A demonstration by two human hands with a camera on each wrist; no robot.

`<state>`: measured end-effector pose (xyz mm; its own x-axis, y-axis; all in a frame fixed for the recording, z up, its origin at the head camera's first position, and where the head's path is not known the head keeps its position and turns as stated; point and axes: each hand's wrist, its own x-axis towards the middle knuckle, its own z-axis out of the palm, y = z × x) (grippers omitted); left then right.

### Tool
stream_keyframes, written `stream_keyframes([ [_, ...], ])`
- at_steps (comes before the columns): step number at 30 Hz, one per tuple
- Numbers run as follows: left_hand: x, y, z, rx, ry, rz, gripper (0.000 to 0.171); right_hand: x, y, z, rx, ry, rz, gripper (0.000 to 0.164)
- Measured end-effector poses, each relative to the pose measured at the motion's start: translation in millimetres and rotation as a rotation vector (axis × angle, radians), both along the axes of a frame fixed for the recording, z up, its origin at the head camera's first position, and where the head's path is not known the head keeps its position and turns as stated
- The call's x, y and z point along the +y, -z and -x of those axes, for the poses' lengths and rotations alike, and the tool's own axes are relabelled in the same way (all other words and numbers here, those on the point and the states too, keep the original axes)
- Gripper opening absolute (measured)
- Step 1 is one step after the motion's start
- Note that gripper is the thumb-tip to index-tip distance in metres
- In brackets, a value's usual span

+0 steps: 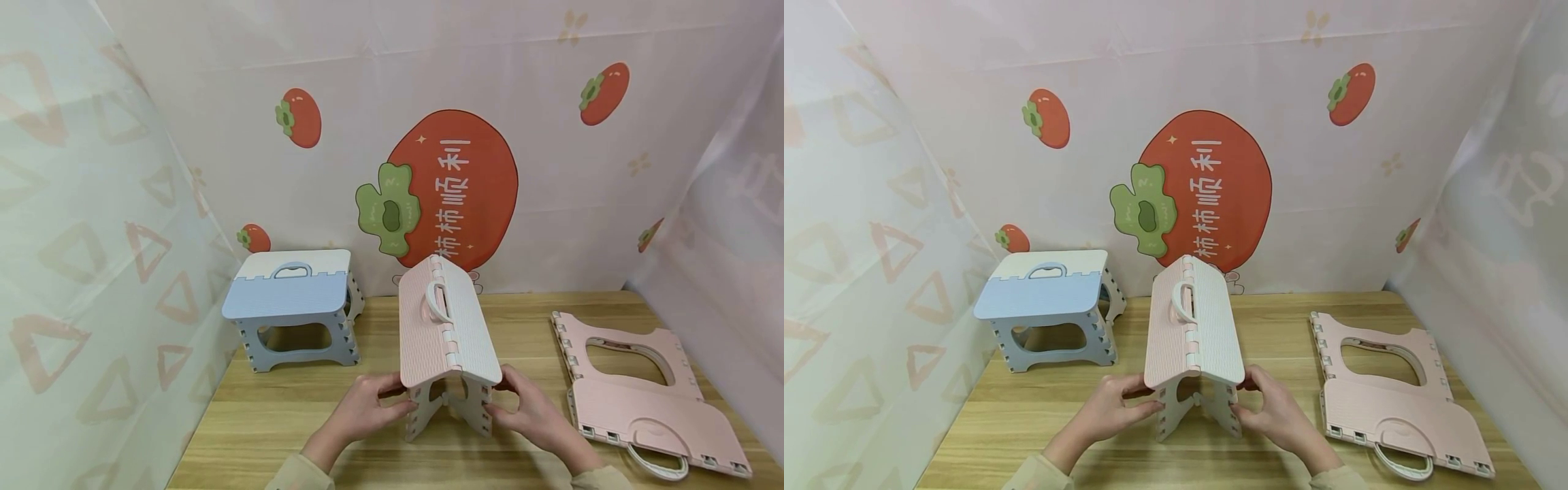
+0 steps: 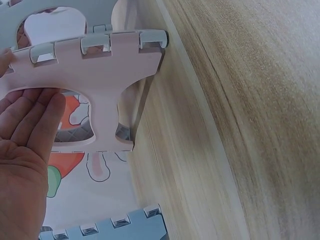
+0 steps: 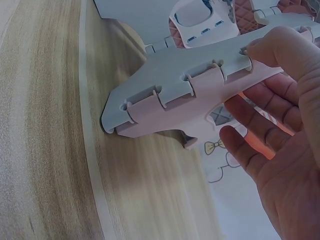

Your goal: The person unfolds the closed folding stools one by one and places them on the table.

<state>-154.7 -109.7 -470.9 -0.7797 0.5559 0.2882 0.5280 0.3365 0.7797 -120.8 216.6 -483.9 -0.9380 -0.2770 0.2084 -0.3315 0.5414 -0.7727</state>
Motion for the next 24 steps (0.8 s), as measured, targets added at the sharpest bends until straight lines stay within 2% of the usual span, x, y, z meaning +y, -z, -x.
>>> stream_keyframes([
  [24,-1.9,0.7,1.3,0.005,-0.001,0.009,0.036,0.8,-1.3,-0.3,0.01,0.0,-0.002,0.045],
])
